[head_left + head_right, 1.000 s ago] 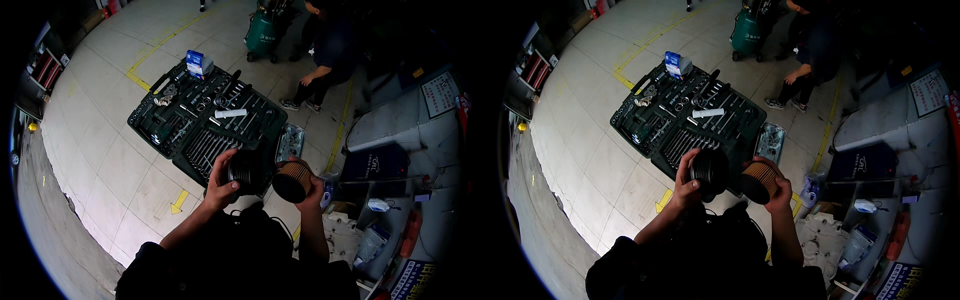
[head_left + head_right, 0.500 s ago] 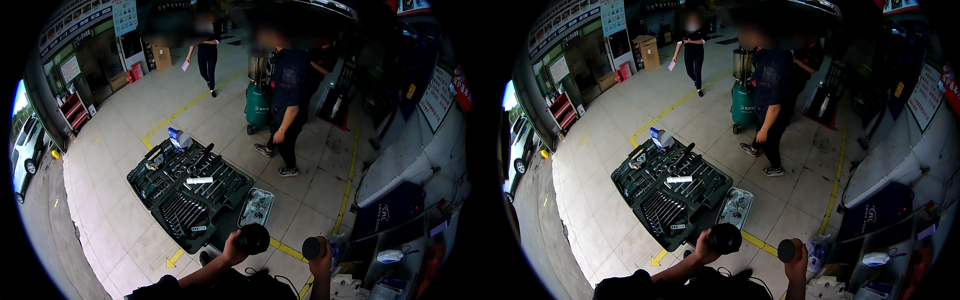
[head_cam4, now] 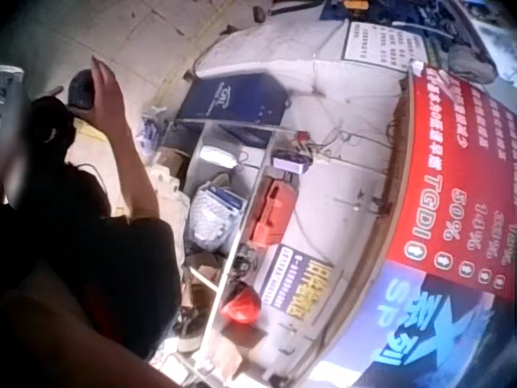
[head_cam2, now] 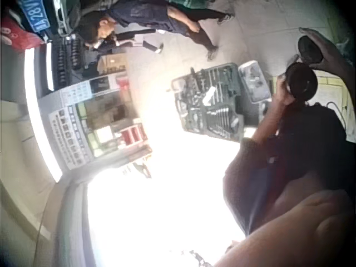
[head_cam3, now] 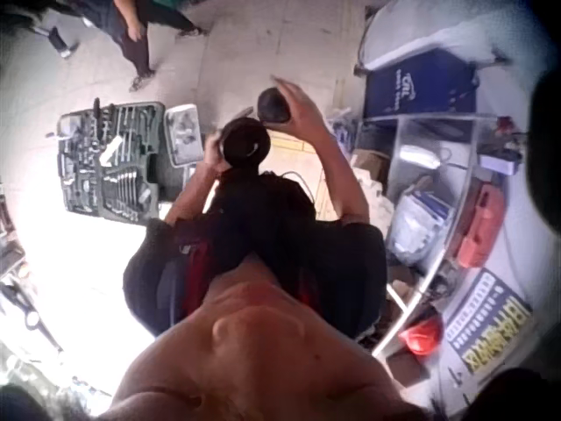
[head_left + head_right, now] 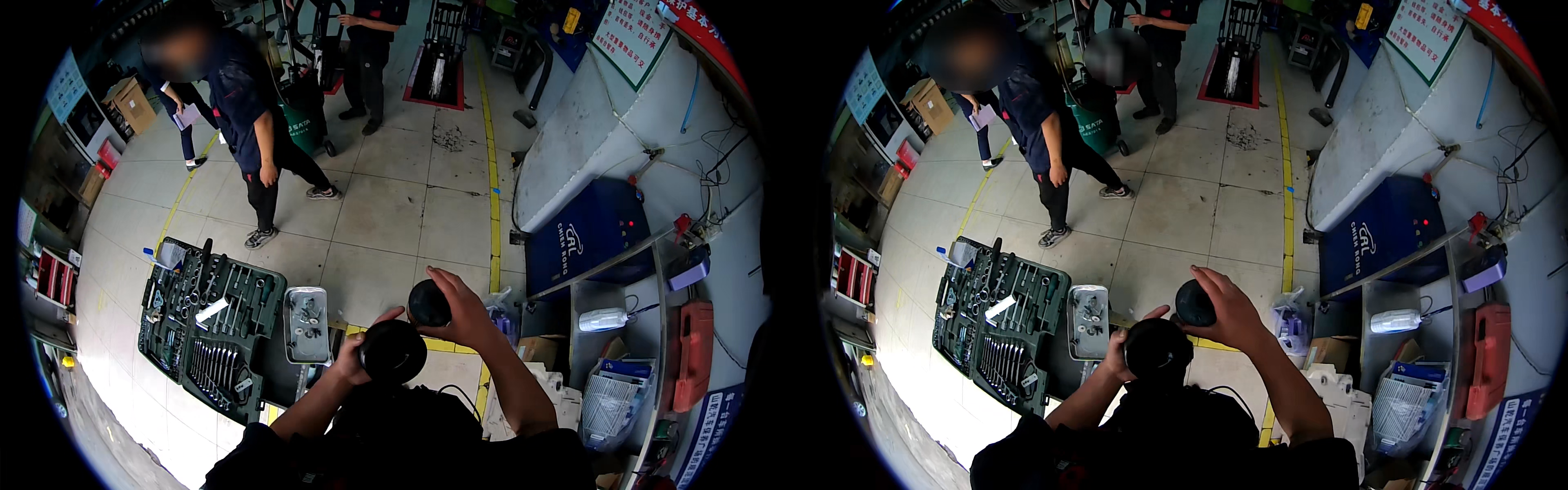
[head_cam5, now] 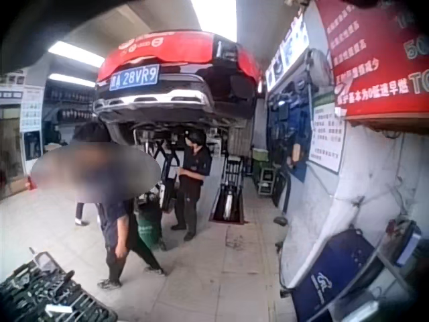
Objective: The person retrieves a white wipe and cleans the interior of a black cylindrical oil filter housing. They then use a small metal tool to scrape residue from the housing before handing the cleaned housing to a coworker under a raised vehicle.
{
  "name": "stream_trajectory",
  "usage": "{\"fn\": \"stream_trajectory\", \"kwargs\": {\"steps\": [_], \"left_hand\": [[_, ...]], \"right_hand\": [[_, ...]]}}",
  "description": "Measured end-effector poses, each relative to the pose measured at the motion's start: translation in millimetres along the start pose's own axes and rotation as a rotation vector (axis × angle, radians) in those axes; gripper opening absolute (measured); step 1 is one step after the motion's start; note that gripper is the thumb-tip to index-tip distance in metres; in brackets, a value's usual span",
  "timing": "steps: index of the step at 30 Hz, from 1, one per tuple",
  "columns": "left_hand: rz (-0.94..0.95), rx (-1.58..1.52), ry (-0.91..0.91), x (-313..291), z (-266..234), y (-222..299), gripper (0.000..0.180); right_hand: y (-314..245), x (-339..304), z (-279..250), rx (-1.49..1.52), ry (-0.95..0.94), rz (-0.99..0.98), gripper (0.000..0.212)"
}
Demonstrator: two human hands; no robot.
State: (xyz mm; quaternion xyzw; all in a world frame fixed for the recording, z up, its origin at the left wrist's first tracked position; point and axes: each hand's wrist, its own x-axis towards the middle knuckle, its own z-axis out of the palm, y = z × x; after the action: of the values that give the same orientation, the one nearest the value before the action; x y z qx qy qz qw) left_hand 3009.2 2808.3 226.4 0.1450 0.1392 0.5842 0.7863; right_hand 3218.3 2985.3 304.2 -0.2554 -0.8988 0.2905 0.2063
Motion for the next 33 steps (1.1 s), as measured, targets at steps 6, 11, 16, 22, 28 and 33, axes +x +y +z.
{"fn": "stream_trajectory", "kwargs": {"steps": [6, 11, 16, 22, 28, 33], "left_hand": [[0.039, -0.002, -0.035, 104.2, -28.3, 79.9, 0.110], [0.079, 0.055, 0.012, 186.2, -40.4, 177.6, 0.109], [0.042, -0.006, -0.054, 240.8, -62.6, 262.6, 0.109], [0.168, 0.046, -0.055, 311.9, -99.7, 342.2, 0.106], [0.399, 0.106, 0.042, 412.5, -169.1, 435.9, 0.099], [0.648, -0.126, -0.062, 468.0, -203.3, 509.6, 0.100]], "right_hand": [[51.4, 130.7, -25.5, -0.029, -0.108, -0.148, 0.098], [95.3, 239.6, -51.9, 0.088, -0.073, -0.167, 0.098], [148.1, 318.3, -51.1, 0.470, -0.003, -0.165, 0.107], [221.1, 444.0, -16.4, 0.928, 0.039, -0.151, 0.105], [274.5, 610.5, -11.3, 0.894, -0.130, -0.153, 0.096], [270.8, 752.9, -29.0, 0.808, -0.264, -0.176, 0.090]]}}
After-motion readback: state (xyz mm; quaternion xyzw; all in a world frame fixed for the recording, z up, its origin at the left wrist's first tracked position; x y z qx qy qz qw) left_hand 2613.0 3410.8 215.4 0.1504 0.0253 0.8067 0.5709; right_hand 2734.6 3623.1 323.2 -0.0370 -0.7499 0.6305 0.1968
